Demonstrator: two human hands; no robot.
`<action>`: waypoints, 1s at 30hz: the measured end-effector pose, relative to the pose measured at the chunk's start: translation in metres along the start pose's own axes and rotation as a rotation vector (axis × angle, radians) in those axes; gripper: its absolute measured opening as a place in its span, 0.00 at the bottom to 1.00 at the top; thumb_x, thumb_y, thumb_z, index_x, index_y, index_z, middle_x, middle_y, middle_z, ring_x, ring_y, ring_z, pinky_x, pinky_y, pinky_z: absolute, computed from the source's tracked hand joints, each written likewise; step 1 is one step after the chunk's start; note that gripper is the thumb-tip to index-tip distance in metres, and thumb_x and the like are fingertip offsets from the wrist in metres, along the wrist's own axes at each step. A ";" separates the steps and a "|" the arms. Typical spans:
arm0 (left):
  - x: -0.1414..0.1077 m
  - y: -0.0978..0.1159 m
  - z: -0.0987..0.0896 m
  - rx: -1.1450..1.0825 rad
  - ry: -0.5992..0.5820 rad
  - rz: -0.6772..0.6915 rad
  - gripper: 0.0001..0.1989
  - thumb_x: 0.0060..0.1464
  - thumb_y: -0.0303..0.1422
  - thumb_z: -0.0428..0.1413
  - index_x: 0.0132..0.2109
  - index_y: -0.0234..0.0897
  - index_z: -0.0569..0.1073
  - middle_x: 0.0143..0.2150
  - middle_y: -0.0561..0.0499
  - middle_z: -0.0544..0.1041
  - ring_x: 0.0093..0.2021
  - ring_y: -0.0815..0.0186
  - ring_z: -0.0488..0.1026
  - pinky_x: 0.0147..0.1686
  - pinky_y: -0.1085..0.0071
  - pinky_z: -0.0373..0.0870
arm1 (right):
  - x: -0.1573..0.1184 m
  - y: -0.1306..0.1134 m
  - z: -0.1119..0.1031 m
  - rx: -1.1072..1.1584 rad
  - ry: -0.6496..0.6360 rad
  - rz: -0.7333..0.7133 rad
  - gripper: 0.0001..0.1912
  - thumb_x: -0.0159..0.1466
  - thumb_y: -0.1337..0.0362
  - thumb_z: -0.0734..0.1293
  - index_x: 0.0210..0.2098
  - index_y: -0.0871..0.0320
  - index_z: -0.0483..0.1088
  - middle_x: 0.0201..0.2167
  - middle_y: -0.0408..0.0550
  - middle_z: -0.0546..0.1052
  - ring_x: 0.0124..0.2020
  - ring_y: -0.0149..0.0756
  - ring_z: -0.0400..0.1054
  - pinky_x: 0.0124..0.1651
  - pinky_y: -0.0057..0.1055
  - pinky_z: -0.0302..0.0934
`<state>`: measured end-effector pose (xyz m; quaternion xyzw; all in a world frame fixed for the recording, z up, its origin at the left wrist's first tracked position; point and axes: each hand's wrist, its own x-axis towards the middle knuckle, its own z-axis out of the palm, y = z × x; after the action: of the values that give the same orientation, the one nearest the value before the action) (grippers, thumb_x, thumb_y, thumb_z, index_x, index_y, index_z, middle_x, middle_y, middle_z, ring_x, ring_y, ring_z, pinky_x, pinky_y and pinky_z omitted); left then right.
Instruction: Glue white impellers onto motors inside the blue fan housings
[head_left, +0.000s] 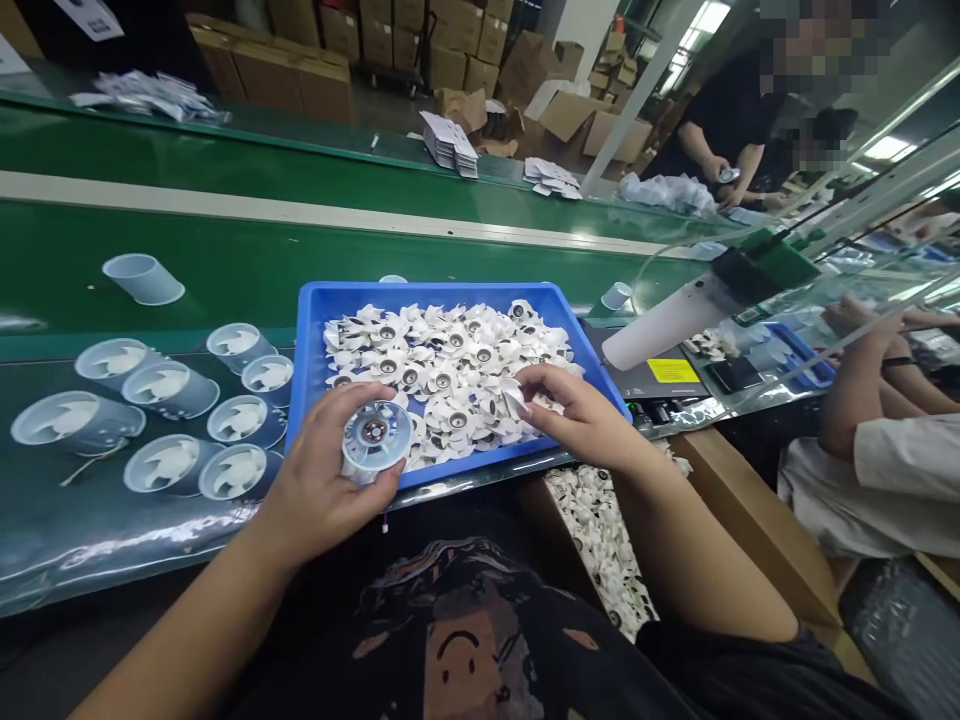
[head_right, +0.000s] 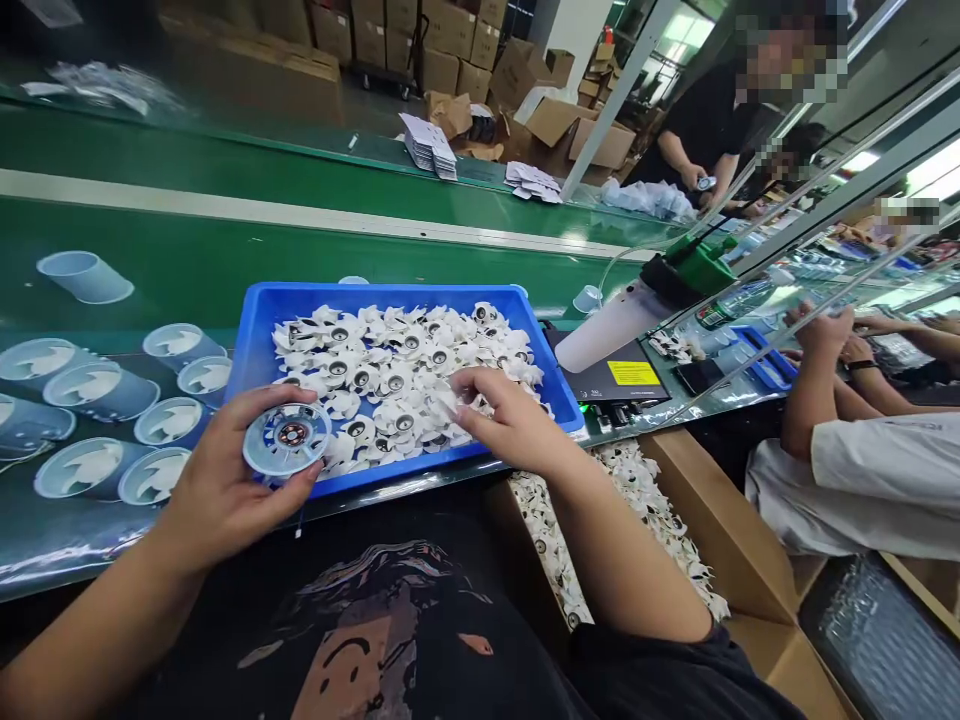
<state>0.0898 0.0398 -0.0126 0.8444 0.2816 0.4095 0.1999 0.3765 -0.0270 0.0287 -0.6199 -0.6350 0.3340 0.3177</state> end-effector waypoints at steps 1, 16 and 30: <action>0.000 0.003 0.000 -0.012 -0.013 -0.044 0.26 0.58 0.32 0.58 0.62 0.37 0.61 0.54 0.42 0.74 0.57 0.54 0.72 0.59 0.54 0.69 | -0.004 -0.003 0.006 0.139 -0.010 0.004 0.21 0.62 0.48 0.64 0.49 0.54 0.64 0.45 0.53 0.72 0.47 0.43 0.68 0.54 0.47 0.63; -0.003 0.032 0.000 0.123 -0.144 0.120 0.21 0.60 0.39 0.58 0.57 0.36 0.69 0.51 0.43 0.80 0.52 0.55 0.77 0.55 0.59 0.73 | -0.023 -0.052 0.056 0.349 0.011 -0.223 0.10 0.60 0.65 0.72 0.42 0.57 0.73 0.37 0.46 0.74 0.36 0.32 0.66 0.43 0.31 0.63; -0.009 0.027 0.000 0.170 -0.040 0.045 0.22 0.61 0.42 0.58 0.58 0.37 0.70 0.53 0.44 0.80 0.54 0.55 0.77 0.60 0.58 0.71 | -0.014 -0.062 0.054 -0.135 0.103 -0.601 0.13 0.68 0.62 0.68 0.28 0.59 0.75 0.49 0.52 0.76 0.51 0.36 0.71 0.57 0.38 0.63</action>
<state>0.0937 0.0138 -0.0023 0.8724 0.2922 0.3718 0.1236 0.2973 -0.0433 0.0490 -0.4402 -0.7937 0.1503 0.3920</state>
